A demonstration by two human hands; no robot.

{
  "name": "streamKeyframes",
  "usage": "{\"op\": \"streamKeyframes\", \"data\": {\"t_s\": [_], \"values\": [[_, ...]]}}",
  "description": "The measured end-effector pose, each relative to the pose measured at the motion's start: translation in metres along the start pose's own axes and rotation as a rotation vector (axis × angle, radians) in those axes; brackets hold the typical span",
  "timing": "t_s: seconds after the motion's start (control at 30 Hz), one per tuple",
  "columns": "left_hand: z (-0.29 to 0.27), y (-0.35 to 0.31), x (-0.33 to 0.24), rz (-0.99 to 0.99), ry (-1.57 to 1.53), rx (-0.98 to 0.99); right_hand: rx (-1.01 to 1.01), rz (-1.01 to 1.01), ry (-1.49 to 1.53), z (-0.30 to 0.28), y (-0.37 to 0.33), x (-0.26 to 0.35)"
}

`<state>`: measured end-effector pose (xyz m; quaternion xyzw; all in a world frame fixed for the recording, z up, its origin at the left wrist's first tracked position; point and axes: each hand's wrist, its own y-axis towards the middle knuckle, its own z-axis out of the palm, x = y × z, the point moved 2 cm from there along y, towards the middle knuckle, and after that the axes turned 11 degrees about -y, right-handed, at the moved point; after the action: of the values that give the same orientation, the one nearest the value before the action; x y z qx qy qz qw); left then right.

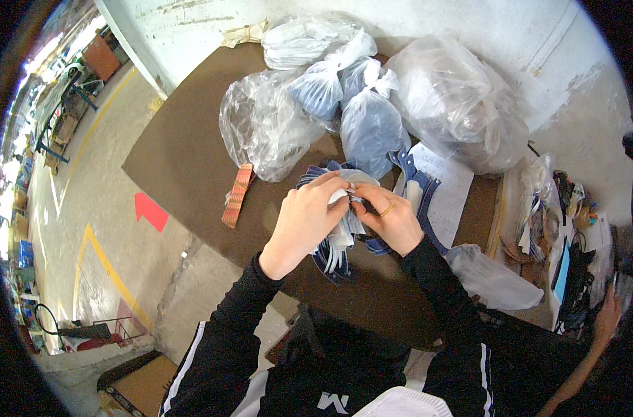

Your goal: The person sorts and bundles blue and white fabric parts on a table. They separate pieces, align them, and secure them with rubber bands. A coworker unpacks additional parts from plastic bags in the background.

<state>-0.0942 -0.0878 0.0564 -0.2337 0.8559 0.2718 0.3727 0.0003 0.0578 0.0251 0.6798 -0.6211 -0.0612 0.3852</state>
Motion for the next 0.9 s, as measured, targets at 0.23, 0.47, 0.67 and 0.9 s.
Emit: {"op": "streamKeyframes", "data": {"t_s": [0.23, 0.47, 0.67, 0.9], "values": [[0.008, 0.001, 0.002, -0.036, -0.047, 0.010, -0.030, -0.007, -0.129, 0.001, -0.013, -0.006], [0.014, -0.001, 0.005, -0.043, -0.021, -0.038, -0.169, -0.321, -0.400, -0.004, -0.016, 0.004], [0.017, -0.003, 0.008, -0.059, -0.016, -0.078, -0.134, -0.258, -0.372, -0.007, -0.012, 0.011], [0.018, -0.009, 0.008, -0.029, -0.053, -0.168, -0.177, -0.141, -0.194, -0.010, -0.023, 0.019]]}}
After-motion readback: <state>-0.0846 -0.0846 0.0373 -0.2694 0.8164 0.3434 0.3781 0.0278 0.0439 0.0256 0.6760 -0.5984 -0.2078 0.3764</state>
